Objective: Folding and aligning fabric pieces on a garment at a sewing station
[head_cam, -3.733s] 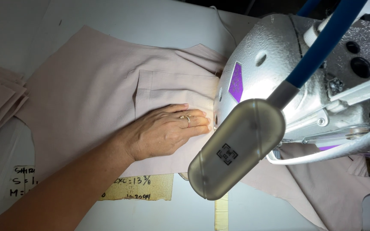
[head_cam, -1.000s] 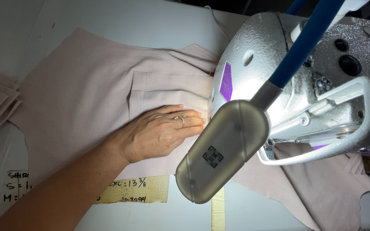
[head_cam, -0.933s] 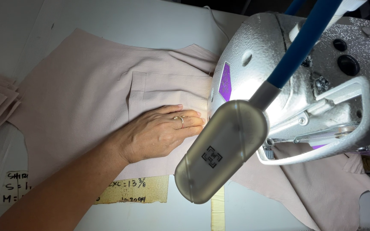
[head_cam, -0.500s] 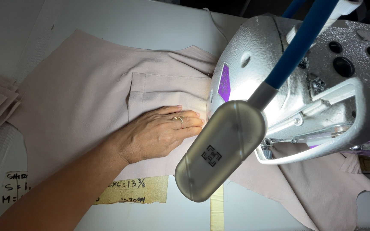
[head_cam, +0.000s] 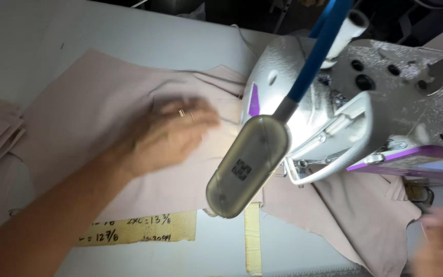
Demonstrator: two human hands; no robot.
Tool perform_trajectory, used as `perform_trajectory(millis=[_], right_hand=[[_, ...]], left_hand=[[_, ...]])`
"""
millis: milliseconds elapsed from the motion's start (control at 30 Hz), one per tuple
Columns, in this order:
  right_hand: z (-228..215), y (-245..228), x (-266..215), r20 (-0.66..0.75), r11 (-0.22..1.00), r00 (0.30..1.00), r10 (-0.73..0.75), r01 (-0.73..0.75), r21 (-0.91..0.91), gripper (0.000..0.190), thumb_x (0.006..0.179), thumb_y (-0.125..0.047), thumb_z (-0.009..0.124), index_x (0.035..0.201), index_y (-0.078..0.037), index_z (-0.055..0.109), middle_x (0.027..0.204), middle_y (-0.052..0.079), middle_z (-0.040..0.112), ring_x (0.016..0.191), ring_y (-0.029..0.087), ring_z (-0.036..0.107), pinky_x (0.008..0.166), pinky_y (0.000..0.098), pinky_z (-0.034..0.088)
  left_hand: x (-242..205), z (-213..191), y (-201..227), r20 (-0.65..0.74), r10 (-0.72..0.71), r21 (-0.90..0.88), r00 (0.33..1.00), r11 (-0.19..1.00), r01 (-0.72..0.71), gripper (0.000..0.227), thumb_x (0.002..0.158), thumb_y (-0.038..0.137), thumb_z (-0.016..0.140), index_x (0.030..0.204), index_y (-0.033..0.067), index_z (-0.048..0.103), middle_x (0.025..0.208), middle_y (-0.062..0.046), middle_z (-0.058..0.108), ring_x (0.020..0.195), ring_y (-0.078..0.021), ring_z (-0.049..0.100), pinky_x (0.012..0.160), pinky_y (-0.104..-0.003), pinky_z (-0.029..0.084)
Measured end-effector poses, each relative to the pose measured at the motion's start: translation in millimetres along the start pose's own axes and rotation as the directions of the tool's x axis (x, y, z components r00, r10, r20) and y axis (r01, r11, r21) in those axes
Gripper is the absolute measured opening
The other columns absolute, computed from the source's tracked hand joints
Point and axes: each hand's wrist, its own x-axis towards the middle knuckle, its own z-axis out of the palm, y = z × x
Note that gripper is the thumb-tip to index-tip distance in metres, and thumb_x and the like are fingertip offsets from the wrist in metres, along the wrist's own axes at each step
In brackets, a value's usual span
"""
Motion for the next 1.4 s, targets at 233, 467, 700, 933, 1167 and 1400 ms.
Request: perform_trajectory(millis=[233,467,700,933,1167,1400], right_hand=[[75,-134,18,0.250,0.992,0.968,-0.029,0.059,-0.114,0.035,0.097,-0.014,0.067,0.130,-0.004,0.069,0.118,0.015,0.067,0.110,0.035,0.064,0.097,0.0464,0.050],[116,-200,131,0.404,1.000,0.915,-0.012,0.012,0.003,0.041,0.087,-0.012,0.067,0.126,0.003,0.063,0.131,0.025,0.064,0.129,0.042,0.054,0.101,0.0512,0.042],[155,-210,144,0.393,0.978,0.896,-0.207,0.183,0.098,0.014,0.090,0.001,0.060,0.103,0.006,0.061,0.106,0.024,0.061,0.104,0.042,0.052,0.091,0.0520,0.042],[115,-186,32,0.327,0.944,0.886,-0.328,0.295,0.148,0.010,0.092,0.013,0.054,0.084,0.009,0.059,0.083,0.023,0.059,0.083,0.042,0.050,0.083,0.0528,0.042],[86,-276,-2,0.210,0.868,0.848,-0.486,0.442,0.225,0.034,0.094,-0.018,0.065,0.121,0.001,0.072,0.130,0.023,0.069,0.115,0.033,0.066,0.107,0.0407,0.046],[88,-238,-21,0.306,0.804,0.748,-0.590,0.510,0.305,0.043,0.089,-0.037,0.067,0.124,-0.011,0.068,0.130,0.004,0.069,0.132,0.027,0.064,0.110,0.0415,0.048]], left_hand=[[-31,-9,-46,0.335,-0.458,0.371,0.823,0.867,0.332,0.065,0.100,0.056,0.040,0.154,0.0194,0.040,0.165,-0.001,0.032,0.151,-0.0338,0.021,0.113,-0.069,0.019],[-98,1,92,0.040,-0.603,0.922,0.797,0.330,0.203,0.094,0.088,0.087,0.039,0.142,0.0128,0.055,0.132,-0.015,0.060,0.093,-0.0328,0.060,0.078,-0.046,0.050],[-120,-1,178,0.287,-0.460,0.698,0.841,0.701,0.145,0.083,0.085,0.084,0.072,0.090,0.0020,0.061,0.081,-0.007,0.053,0.054,-0.0174,0.055,0.047,-0.030,0.046],[-118,-22,134,0.266,-0.290,0.541,0.919,0.834,0.107,0.043,0.101,0.051,0.067,0.103,0.0084,0.069,0.081,0.001,0.063,0.061,-0.0126,0.058,0.050,-0.029,0.048],[-99,-44,95,0.119,-0.238,0.426,0.964,0.889,0.167,0.011,0.102,0.013,0.068,0.094,0.0104,0.060,0.089,-0.005,0.060,0.080,-0.0202,0.057,0.066,-0.034,0.050],[-94,-40,77,-0.026,-0.249,0.393,0.968,0.888,0.238,0.008,0.103,0.009,0.060,0.098,0.0098,0.055,0.093,-0.006,0.054,0.078,-0.0252,0.054,0.066,-0.038,0.046]])
